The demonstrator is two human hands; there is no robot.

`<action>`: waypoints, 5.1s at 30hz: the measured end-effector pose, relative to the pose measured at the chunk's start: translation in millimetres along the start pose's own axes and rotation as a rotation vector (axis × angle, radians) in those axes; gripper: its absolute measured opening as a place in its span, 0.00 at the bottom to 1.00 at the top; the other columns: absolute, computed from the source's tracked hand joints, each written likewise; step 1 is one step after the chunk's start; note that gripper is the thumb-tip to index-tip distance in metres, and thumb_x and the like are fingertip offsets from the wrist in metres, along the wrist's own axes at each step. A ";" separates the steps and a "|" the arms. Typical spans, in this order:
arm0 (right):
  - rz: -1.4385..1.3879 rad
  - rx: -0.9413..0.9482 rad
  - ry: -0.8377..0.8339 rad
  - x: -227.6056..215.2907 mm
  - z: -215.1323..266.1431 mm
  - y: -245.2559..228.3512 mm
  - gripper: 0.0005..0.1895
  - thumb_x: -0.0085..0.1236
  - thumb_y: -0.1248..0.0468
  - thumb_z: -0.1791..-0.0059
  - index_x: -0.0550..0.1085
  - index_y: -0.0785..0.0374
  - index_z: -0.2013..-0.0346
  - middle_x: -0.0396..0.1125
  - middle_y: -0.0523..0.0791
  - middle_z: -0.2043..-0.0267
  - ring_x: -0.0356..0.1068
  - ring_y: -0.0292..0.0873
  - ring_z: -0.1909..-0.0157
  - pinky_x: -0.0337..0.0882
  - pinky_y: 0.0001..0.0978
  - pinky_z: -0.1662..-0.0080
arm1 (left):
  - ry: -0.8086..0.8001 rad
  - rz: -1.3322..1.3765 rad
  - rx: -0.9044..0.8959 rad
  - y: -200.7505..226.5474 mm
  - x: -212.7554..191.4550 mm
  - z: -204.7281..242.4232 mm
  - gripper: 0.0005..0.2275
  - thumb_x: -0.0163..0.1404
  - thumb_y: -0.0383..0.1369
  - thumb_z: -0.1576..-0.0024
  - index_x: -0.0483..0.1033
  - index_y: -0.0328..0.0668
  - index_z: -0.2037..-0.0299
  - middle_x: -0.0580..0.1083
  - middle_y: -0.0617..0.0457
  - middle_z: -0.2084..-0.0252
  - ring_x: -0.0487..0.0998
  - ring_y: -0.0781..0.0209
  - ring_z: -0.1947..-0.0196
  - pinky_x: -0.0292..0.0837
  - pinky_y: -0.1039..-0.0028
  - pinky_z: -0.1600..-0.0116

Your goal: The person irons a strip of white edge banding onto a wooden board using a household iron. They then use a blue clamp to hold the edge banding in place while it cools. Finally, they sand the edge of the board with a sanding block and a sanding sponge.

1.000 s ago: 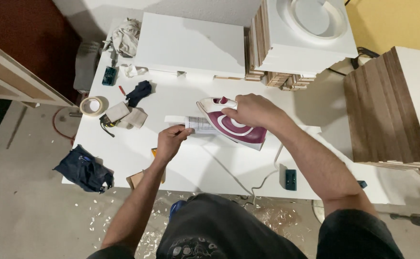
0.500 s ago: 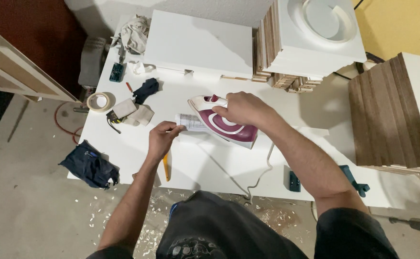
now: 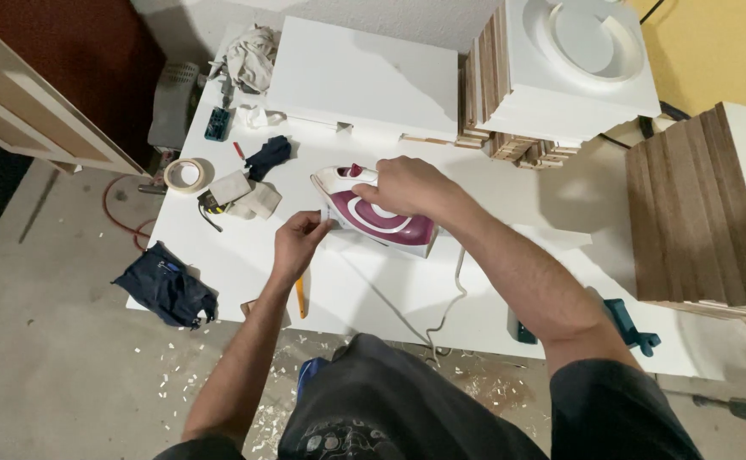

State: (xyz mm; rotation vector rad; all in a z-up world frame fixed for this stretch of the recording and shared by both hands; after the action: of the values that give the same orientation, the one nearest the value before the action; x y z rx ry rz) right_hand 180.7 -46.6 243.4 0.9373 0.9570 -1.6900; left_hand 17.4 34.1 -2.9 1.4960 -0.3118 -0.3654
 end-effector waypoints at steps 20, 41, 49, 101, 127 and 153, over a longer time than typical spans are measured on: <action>0.038 -0.003 -0.014 0.2 -5.5 2.8 0.36 0.39 0.41 0.47 0.73 0.74 0.50 0.72 0.65 0.55 0.73 0.70 0.48 0.73 0.61 0.48 | 0.031 0.042 -0.015 2.5 4.0 5.3 0.10 0.64 0.31 0.44 0.81 0.31 0.59 0.80 0.40 0.55 0.80 0.57 0.54 0.79 0.69 0.48; 0.016 0.029 0.014 -1.8 24.8 58.1 0.34 0.42 0.41 0.48 0.75 0.71 0.51 0.73 0.62 0.57 0.74 0.68 0.50 0.74 0.60 0.50 | -0.113 0.299 -0.192 6.6 71.6 20.9 0.11 0.62 0.30 0.42 0.80 0.26 0.57 0.81 0.36 0.63 0.84 0.50 0.62 0.83 0.60 0.52; 0.022 0.104 0.026 4.3 59.2 123.5 0.36 0.41 0.40 0.47 0.74 0.72 0.50 0.73 0.64 0.55 0.73 0.70 0.48 0.72 0.61 0.47 | -0.129 0.283 -0.191 6.5 97.3 24.2 0.10 0.61 0.28 0.42 0.80 0.27 0.55 0.81 0.36 0.63 0.84 0.51 0.61 0.83 0.60 0.51; -0.019 0.209 -0.025 11.6 101.1 210.1 0.34 0.40 0.39 0.48 0.74 0.67 0.51 0.74 0.62 0.57 0.74 0.67 0.49 0.73 0.57 0.49 | -0.147 0.295 -0.221 -24.1 149.4 27.4 0.10 0.62 0.31 0.42 0.81 0.28 0.59 0.80 0.40 0.63 0.84 0.50 0.62 0.82 0.58 0.49; 0.015 0.050 -0.010 0.3 23.5 59.1 0.35 0.41 0.40 0.48 0.74 0.72 0.50 0.73 0.63 0.55 0.73 0.69 0.48 0.73 0.60 0.49 | -0.068 0.315 -0.183 -15.5 63.5 4.2 0.07 0.61 0.30 0.42 0.82 0.31 0.62 0.81 0.43 0.65 0.83 0.54 0.64 0.83 0.61 0.51; -0.012 -0.093 0.024 11.1 -43.6 -20.8 0.34 0.43 0.42 0.48 0.75 0.73 0.52 0.73 0.63 0.58 0.74 0.68 0.51 0.74 0.61 0.52 | 0.034 0.252 -0.042 -37.2 4.0 -2.9 0.07 0.61 0.29 0.41 0.77 0.34 0.61 0.74 0.51 0.63 0.76 0.61 0.59 0.76 0.65 0.46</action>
State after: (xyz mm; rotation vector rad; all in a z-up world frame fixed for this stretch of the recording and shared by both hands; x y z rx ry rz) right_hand 164.9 -6.1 219.6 0.8941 1.0498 -1.6327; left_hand 20.6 33.6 -40.2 1.4010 -0.4576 -0.1448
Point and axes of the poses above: each hand's wrist, its own z-axis away from the middle knuckle, its own x-axis out of the palm, y = z × x, the point moved 4 cm from there along -z, towards the middle knuckle
